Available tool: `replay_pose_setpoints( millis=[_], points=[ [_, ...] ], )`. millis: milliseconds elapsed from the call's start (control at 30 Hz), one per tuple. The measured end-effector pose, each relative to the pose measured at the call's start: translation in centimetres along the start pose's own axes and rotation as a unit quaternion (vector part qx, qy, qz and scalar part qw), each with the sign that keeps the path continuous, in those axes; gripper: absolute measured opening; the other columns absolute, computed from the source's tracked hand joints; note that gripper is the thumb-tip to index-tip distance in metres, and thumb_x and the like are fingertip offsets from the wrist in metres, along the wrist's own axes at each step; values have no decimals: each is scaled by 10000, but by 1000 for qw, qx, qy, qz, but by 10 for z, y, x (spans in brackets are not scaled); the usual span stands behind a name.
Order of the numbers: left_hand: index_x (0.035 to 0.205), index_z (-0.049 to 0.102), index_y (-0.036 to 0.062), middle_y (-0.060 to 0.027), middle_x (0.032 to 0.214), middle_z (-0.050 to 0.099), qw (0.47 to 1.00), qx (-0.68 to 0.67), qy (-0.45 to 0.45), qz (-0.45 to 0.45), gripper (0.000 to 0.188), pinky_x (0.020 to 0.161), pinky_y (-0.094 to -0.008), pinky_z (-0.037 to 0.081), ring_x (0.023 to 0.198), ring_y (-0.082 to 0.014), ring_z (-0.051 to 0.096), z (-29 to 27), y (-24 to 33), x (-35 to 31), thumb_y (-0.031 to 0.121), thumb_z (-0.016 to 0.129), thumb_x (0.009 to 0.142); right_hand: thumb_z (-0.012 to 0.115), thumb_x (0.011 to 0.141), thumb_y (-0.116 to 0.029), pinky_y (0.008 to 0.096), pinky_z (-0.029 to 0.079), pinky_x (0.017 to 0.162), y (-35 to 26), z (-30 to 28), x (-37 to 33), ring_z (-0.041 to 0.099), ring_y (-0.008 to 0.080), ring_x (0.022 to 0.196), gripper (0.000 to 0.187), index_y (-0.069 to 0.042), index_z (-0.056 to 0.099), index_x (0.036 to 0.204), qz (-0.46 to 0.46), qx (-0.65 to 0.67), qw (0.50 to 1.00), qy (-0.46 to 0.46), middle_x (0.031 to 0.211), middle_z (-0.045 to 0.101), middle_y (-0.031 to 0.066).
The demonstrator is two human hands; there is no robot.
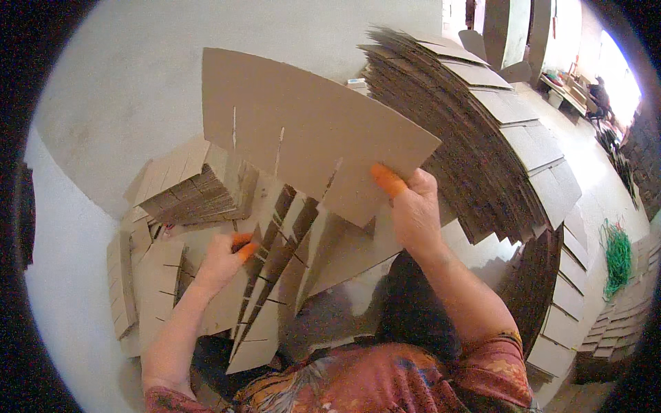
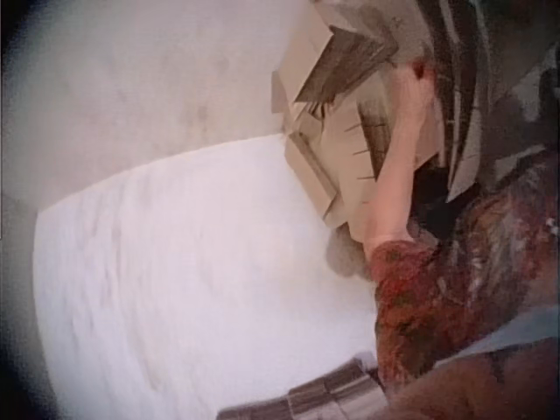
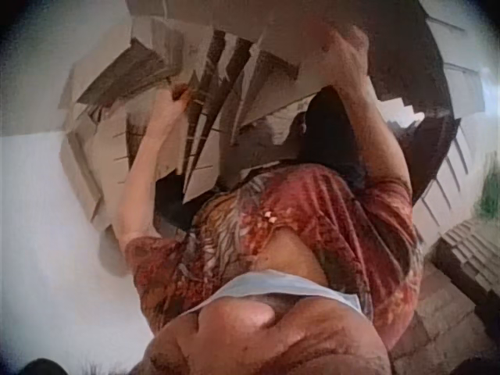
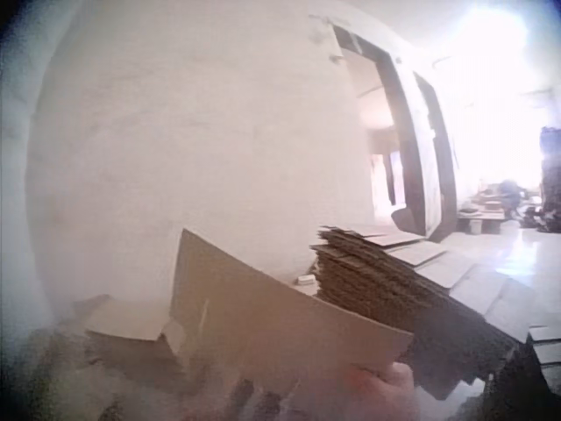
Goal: The person sits on the floor and repeatedly folds flat cardboard sheets into multi-compartment dividers. They pick up a sheet, fold along pre-scored lines to form a grid of cells, and place the finished divider onto a growing stack.
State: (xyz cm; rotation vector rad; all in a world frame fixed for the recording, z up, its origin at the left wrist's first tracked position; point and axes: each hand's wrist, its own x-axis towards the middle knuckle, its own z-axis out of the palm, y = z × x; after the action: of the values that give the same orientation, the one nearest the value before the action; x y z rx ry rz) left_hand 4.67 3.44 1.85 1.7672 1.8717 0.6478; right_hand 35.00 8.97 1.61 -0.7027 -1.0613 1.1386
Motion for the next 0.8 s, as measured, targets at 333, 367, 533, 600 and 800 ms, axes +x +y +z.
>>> replay_pose_setpoints(
  millis=[333,367,533,600,800],
  points=[
    [986,651,-37,-128,770,667,999,48,0,20,214,646,-279,448,679,-153,576,-31,-16,-38,49,574,806,612,847,-34,265,458,718,8,-25,-24,560,98,818,156,1,644,996,-82,-261,961,-52,890,658,0],
    [985,651,-37,-134,759,660,998,48,10,32,212,635,-280,445,666,-152,569,-31,-21,-40,45,573,805,614,844,-34,265,458,710,2,-19,-27,558,100,811,155,6,642,991,-83,-235,966,-61,884,659,5],
    [978,654,-36,-146,765,661,996,45,43,57,205,634,-279,443,667,-157,574,-25,-29,-41,40,579,803,620,841,-33,266,456,715,-3,-24,-32,554,102,817,151,6,642,986,-104,-225,967,-63,886,659,7],
    [975,656,-34,-143,781,669,995,55,54,56,203,646,-278,445,681,-162,582,-24,-32,-41,44,583,803,619,843,-32,268,457,715,-3,-25,-35,555,103,820,152,6,642,988,-92,-235,967,-48,888,659,10],
    [952,652,-60,-196,710,631,987,66,112,97,190,580,-294,429,604,-173,559,-22,-41,-40,41,583,806,619,843,-33,275,459,696,-2,-26,-42,560,111,805,149,13,647,982,-68,-246,966,-49,879,664,30]
  ],
)
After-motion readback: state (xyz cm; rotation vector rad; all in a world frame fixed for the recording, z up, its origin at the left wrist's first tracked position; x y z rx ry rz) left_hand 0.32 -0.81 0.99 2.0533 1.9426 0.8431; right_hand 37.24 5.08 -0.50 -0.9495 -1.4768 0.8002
